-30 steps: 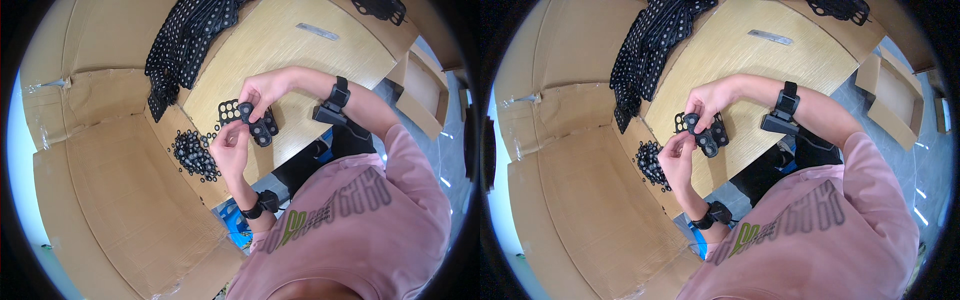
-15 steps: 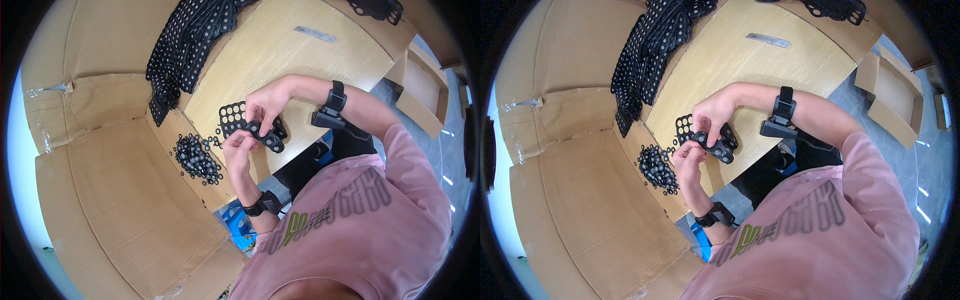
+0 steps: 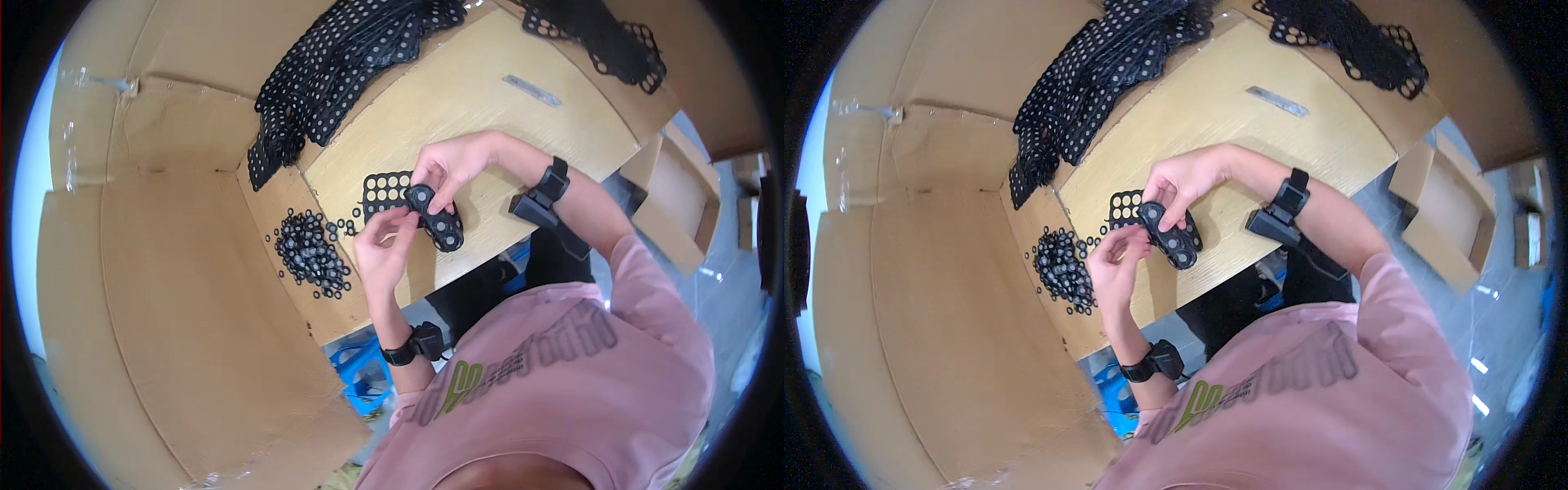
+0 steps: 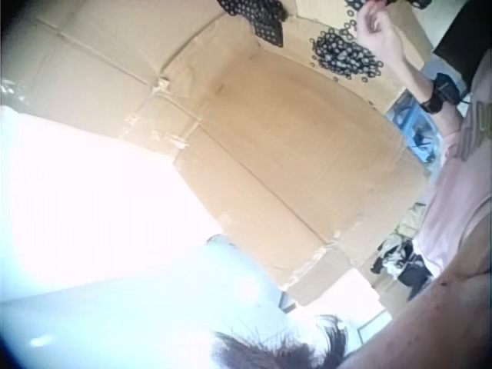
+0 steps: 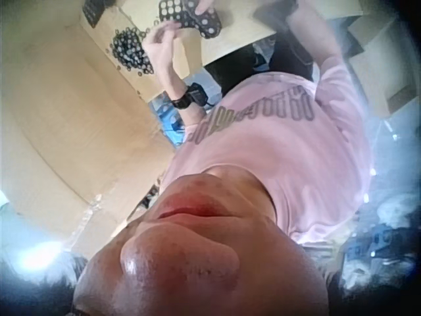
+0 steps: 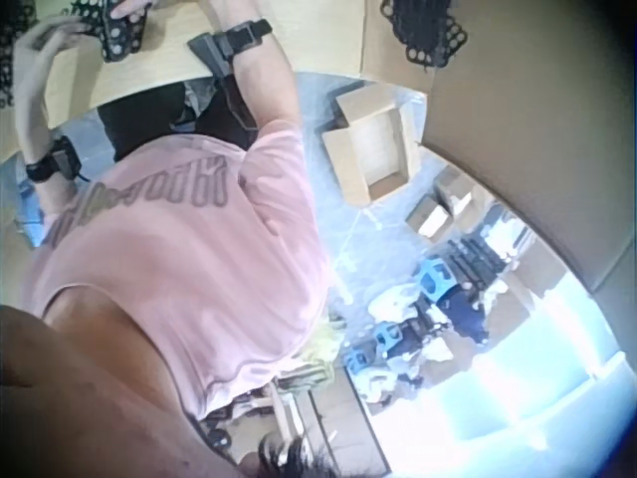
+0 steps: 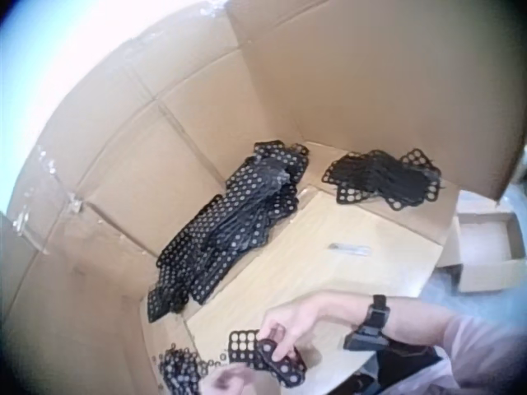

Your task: Assembling black plastic battery spacer grids with small round components using glue.

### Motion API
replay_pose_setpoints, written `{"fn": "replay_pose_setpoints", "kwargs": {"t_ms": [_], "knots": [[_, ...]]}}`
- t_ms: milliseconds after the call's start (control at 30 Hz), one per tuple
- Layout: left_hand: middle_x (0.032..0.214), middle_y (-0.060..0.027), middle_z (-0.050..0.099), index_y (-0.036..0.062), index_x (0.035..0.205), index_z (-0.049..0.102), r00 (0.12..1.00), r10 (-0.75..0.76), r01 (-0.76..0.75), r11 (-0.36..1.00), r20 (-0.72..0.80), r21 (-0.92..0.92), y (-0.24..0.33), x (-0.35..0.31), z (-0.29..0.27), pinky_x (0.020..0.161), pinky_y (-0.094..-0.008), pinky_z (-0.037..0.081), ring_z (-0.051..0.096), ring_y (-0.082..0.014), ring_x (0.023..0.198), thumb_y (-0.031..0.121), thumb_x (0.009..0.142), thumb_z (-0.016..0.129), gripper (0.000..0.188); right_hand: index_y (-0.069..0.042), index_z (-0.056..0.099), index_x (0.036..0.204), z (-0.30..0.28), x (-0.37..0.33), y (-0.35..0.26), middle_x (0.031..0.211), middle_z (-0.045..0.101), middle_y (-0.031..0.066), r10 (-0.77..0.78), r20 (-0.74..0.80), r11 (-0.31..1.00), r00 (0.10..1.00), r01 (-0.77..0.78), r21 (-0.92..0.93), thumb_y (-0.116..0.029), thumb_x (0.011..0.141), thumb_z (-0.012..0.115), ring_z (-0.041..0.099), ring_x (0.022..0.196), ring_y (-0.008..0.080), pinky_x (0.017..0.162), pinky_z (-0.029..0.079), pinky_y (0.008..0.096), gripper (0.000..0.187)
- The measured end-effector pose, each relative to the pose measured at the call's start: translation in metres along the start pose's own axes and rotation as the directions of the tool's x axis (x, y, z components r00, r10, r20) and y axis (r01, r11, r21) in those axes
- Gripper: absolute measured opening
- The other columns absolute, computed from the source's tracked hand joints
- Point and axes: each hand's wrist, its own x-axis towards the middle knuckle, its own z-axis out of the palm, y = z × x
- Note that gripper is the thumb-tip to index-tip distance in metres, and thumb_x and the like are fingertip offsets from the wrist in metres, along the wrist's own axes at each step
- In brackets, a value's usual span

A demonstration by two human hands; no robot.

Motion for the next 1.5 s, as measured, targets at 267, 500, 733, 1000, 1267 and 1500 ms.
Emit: {"fn": "replay_pose_setpoints", "kwargs": {"t_ms": [267, 500, 733, 1000, 1267, 1500], "knots": [[0.078, -0.0056, 0.068, -0.0015, 0.091, 0.069, 0.98, -0.191, 0.174, 0.955, -0.049, -0.239, -0.016, -0.005, 0.001, 0.064, -0.0221, 0.051, 0.063, -0.0095, 0.069, 0.005, 0.087, 0.068, 0.008, 0.005, 0.065, 0.106, 0.003, 0.004, 0.003, 0.089, 0.07, 0.0069, 0.111, 0.0, 0.993, 0.994, -0.111, -0.048, -0.005, 0.084, 0.071, 0.065, 0.078, 0.0103, 0.066, 0.055, 0.025, 0.024], [0.073, -0.0084, 0.07, -0.0006, 0.09, 0.07, 0.86, -0.008, 0.021, 1.0, -0.51, 0.019, -0.053, -0.017, -0.05, 0.059, -0.0231, 0.05, 0.065, -0.0118, 0.064, 0.005, 0.085, 0.067, 0.008, 0.001, 0.067, 0.096, 0.011, -0.042, -0.028, 0.08, 0.068, 0.0016, 0.201, -0.303, 0.948, 0.931, -0.263, -0.179, -0.007, 0.084, 0.072, 0.062, 0.067, 0.0064, 0.061, 0.05, 0.0214, 0.016], [0.093, -0.0166, 0.068, -0.0029, 0.106, 0.065, 0.686, 0.032, 0.181, 0.96, -0.726, 0.214, -0.064, -0.03, -0.071, 0.06, -0.0291, 0.051, 0.062, -0.0194, 0.064, 0.003, 0.084, 0.064, 0.023, 0.003, 0.065, 0.101, 0.026, -0.132, -0.039, 0.087, 0.068, 0.0058, 0.269, -0.739, 0.794, 0.617, -0.577, -0.193, -0.008, 0.085, 0.07, 0.063, 0.072, 0.0101, 0.065, 0.051, 0.0246, 0.02], [0.096, -0.0141, 0.063, -0.001, 0.097, 0.064, 0.64, 0.371, -0.05, 0.894, -0.673, 0.446, -0.058, -0.011, -0.043, 0.059, -0.0309, 0.048, 0.059, -0.0231, 0.065, 0.0, 0.08, 0.064, 0.017, 0.002, 0.064, 0.103, -0.009, -0.168, -0.018, 0.094, 0.066, 0.0148, -0.313, -0.883, 0.422, 0.348, -0.782, -0.458, -0.021, 0.083, 0.071, 0.064, 0.075, 0.0217, 0.064, 0.051, 0.0309, 0.031], [0.11, -0.0223, 0.051, -0.0011, 0.116, 0.052, 0.791, 0.231, 0.076, 0.882, -0.567, 0.465, -0.054, 0.003, 0.004, 0.095, -0.0445, 0.04, 0.046, -0.0396, 0.108, -0.002, 0.071, 0.071, 0.049, 0.003, 0.062, 0.102, -0.054, -0.156, 0.006, 0.07, 0.062, 0.0101, -0.336, -0.892, 0.28, 0.301, -0.873, -0.4, -0.019, 0.074, 0.078, 0.061, 0.063, 0.0218, 0.061, 0.049, 0.0319, 0.04], [0.096, -0.0149, 0.055, 0.0014, 0.113, 0.053, 0.809, -0.027, 0.141, 0.979, -0.587, 0.15, -0.069, 0.011, 0.001, 0.086, -0.0393, 0.045, 0.053, -0.0313, 0.098, 0.001, 0.066, 0.078, 0.053, -0.002, 0.062, 0.101, -0.043, -0.156, -0.011, 0.084, 0.061, -0.0014, 0.096, -0.897, 0.765, 0.431, -0.609, -0.21, -0.011, 0.089, 0.066, 0.053, 0.074, 0.0052, 0.065, 0.04, 0.021, 0.015]]}}
